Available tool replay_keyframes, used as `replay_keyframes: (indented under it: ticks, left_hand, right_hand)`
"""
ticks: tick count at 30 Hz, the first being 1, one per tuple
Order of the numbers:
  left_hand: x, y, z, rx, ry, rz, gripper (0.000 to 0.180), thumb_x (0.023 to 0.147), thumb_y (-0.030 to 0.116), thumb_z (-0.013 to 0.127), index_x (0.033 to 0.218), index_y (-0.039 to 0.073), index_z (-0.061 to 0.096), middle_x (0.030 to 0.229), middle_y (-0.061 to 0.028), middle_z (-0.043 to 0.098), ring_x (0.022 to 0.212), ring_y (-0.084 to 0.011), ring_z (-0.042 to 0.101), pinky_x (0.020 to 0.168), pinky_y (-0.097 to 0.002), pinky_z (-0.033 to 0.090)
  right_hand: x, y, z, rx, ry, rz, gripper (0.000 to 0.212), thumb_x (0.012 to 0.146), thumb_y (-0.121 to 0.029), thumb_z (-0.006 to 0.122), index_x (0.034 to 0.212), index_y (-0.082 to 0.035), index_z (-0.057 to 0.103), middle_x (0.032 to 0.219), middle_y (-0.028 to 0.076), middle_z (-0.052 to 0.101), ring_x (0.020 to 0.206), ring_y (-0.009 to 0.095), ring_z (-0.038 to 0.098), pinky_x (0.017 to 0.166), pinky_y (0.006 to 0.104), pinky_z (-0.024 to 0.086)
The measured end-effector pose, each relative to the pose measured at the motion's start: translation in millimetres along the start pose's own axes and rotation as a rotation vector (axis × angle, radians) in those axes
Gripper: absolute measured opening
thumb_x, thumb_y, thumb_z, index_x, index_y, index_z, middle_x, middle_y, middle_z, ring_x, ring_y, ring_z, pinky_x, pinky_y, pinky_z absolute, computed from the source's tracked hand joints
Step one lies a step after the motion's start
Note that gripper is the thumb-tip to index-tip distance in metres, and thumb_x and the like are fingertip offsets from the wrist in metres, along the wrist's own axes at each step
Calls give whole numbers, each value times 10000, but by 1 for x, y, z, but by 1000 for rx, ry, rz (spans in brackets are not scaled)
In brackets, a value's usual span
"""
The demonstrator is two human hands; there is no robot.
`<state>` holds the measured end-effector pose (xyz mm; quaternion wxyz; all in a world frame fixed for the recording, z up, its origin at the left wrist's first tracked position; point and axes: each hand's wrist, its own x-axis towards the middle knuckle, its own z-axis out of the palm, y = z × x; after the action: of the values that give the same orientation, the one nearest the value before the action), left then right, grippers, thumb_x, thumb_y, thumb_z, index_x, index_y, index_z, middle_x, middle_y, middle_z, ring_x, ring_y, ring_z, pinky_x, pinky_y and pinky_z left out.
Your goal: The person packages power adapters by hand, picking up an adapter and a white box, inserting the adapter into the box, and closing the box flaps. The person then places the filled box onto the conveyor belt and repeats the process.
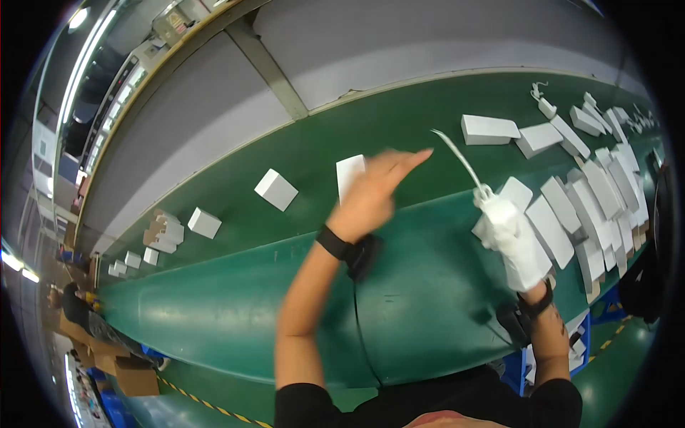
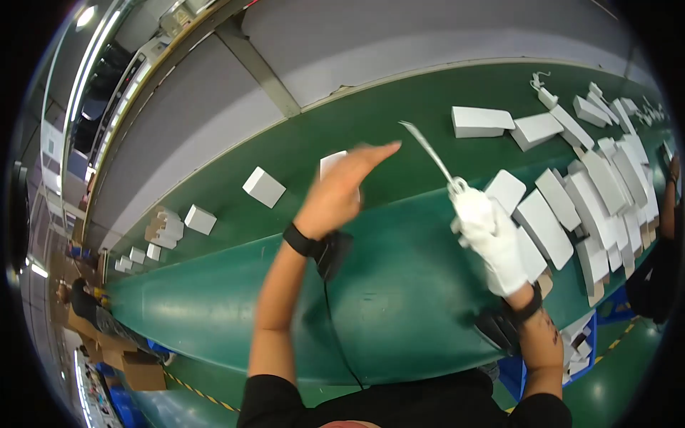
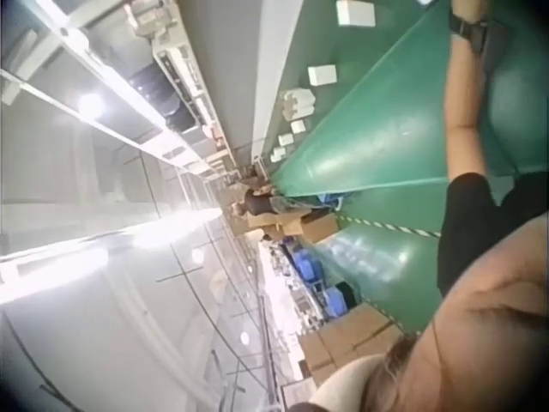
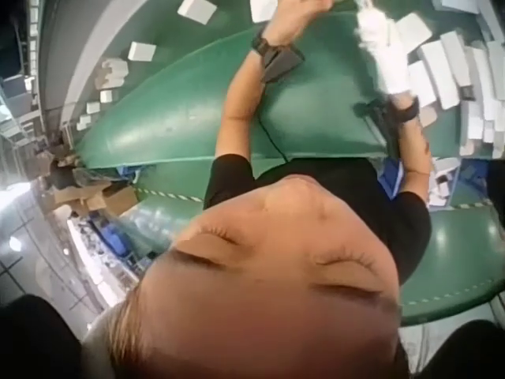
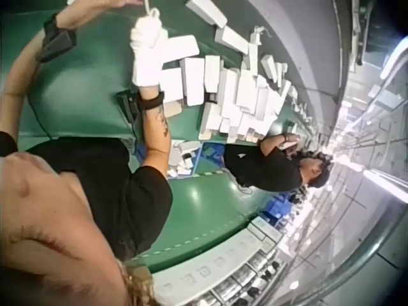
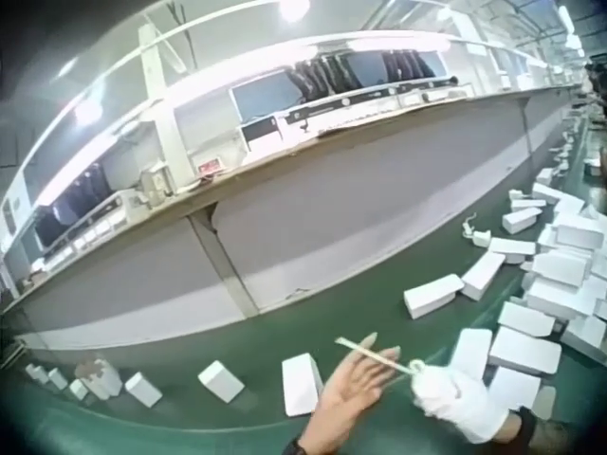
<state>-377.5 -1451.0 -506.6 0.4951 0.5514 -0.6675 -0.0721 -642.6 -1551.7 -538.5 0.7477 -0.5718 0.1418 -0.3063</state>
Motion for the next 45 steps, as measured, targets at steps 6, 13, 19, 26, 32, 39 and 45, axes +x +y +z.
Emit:
replay_keyframes:
  ticks: [6, 13, 19, 26, 32, 39, 45]
  left_hand:
    - [-9, -63, -49, 468, -337, -445, 633, 754, 158, 710, 1333, 106, 460, 1220, -64, 577, 1182, -265, 512, 1034, -373, 373]
    - [-32, -29, -23, -370, -319, -465, 825, 606, 241, 872, 1310, 78, 474, 1235, -52, 558, 1170, -230, 511, 1019, -361, 377]
    - [-39, -6, 32, -487, -489, -366, 837, 556, 272, 906, 1263, 56, 513, 1197, -53, 574, 1117, -224, 541, 974, -347, 416]
    - [-33, 6, 83, -233, -392, -275, 897, 505, 272, 917, 1274, 53, 511, 1231, -71, 566, 1130, -216, 535, 995, -352, 402]
    - [-50, -13, 93, -460, -297, -367, 911, 516, 283, 913, 1288, 39, 498, 1254, -84, 556, 1163, -215, 520, 1014, -357, 390]
    - [-53, -17, 113, -1053, 56, -530, 941, 624, 351, 873, 1362, 17, 395, 1322, -81, 507, 1210, -206, 489, 1039, -356, 363]
    - [-42, -21, 131, -1170, 245, -523, 761, 847, 313, 697, 1425, 40, 284, 1395, -112, 426, 1252, -224, 457, 1058, -381, 355]
  right_hand:
    - [-31, -27, 16, 73, -83, -24, 588, 838, -429, 670, 1189, 21, 528, 1158, 158, 566, 758, 152, 577, 573, 230, 445]
    - [-32, -28, 26, 325, -155, 106, 627, 806, -415, 713, 1252, -15, 529, 1176, 154, 564, 805, 175, 598, 641, 261, 482]
    - [-12, -29, 19, -236, -210, 251, 531, 797, -337, 710, 1168, 4, 542, 1018, 116, 615, 762, 218, 601, 645, 308, 497]
    - [15, -39, 30, -1632, -512, -214, 199, 750, -155, 636, 893, -20, 604, 844, 144, 632, 729, 324, 633, 626, 377, 514]
    - [28, -37, 10, -1194, -437, -521, 123, 695, -49, 627, 816, -31, 619, 801, 127, 641, 701, 335, 643, 645, 410, 530]
    - [31, -7, -4, -971, -94, -534, 433, 762, -166, 688, 1172, -63, 597, 1101, 174, 602, 1007, 289, 606, 882, 352, 488]
    - [27, 62, -11, -258, -102, -127, 757, 805, -140, 694, 1451, -110, 301, 1382, 161, 421, 1227, 274, 474, 1002, 324, 396]
